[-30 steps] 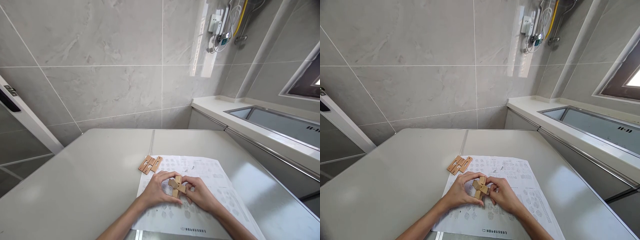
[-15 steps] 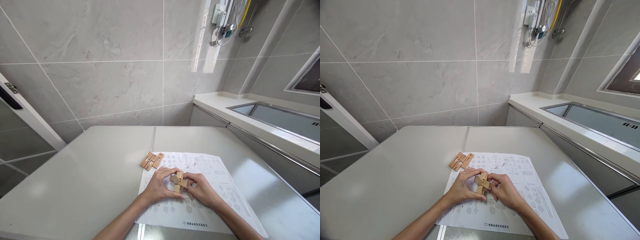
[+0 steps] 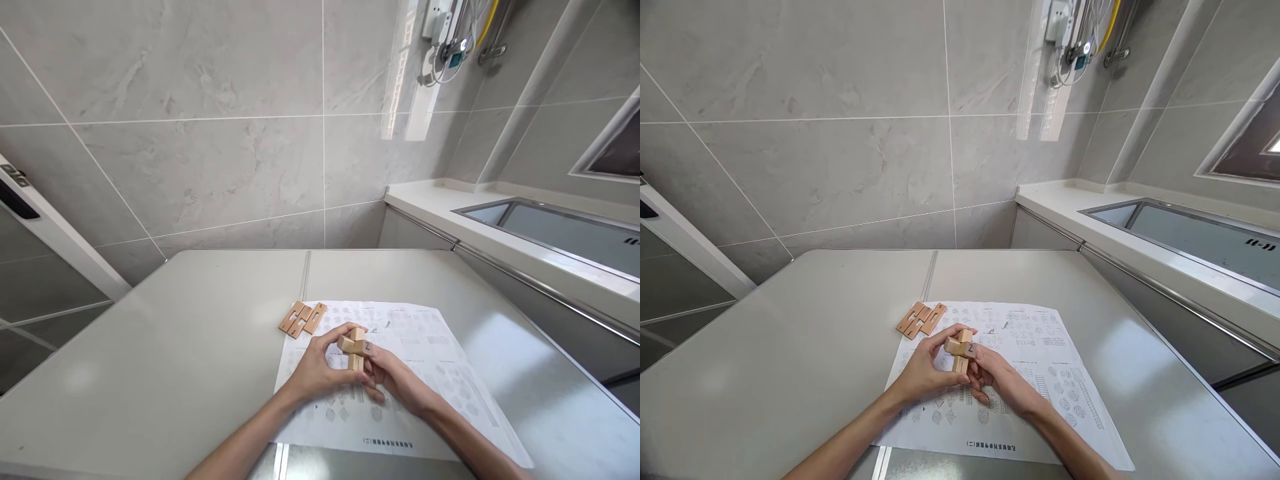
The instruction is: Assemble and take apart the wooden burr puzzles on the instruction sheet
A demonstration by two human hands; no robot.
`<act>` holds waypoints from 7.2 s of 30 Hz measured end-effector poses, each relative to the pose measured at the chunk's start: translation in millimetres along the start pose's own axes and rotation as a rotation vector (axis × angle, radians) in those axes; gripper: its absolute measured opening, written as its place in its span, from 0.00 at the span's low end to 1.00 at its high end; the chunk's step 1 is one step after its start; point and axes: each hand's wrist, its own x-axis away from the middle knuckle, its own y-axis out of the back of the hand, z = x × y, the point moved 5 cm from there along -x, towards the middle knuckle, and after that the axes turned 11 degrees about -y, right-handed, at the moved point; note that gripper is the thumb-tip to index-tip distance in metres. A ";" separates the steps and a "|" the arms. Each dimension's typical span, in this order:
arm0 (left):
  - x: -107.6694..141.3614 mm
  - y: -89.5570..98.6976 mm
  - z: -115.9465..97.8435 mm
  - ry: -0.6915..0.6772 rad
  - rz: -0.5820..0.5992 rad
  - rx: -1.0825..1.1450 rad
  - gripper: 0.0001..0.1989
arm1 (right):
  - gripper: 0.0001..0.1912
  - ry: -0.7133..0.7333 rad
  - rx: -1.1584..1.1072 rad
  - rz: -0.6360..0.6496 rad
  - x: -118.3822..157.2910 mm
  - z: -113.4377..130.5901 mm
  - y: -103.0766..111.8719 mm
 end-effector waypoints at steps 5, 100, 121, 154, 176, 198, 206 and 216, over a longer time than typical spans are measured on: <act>0.9 -6.1 0.7 -0.009 -0.018 0.031 0.32 | 0.28 -0.047 -0.133 -0.023 -1.8 -5.9 -3.5; 3.5 11.3 -2.6 -0.117 -0.266 -0.172 0.33 | 0.33 -0.022 0.015 -0.159 -1.0 0.6 22.1; 4.2 13.3 -0.7 -0.010 -0.296 -0.101 0.30 | 0.22 0.202 0.698 -0.740 4.7 8.0 40.2; -35.3 29.7 36.1 -0.006 0.179 -0.590 0.33 | 0.26 -0.153 0.636 -0.451 19.6 50.6 90.9; -72.1 -9.2 51.6 -0.082 0.428 -0.435 0.39 | 0.21 -0.316 0.718 -0.563 -7.4 18.1 97.7; -28.3 15.1 46.0 0.028 0.241 -0.674 0.40 | 0.13 -0.143 0.660 -0.395 -1.4 10.5 86.9; -21.5 34.3 44.0 -0.023 0.200 -0.780 0.33 | 0.14 -0.164 0.652 -0.348 -0.8 10.1 96.2; -24.8 48.2 43.2 -0.142 0.284 -0.859 0.25 | 0.18 -0.160 0.643 -0.377 -1.7 6.8 93.8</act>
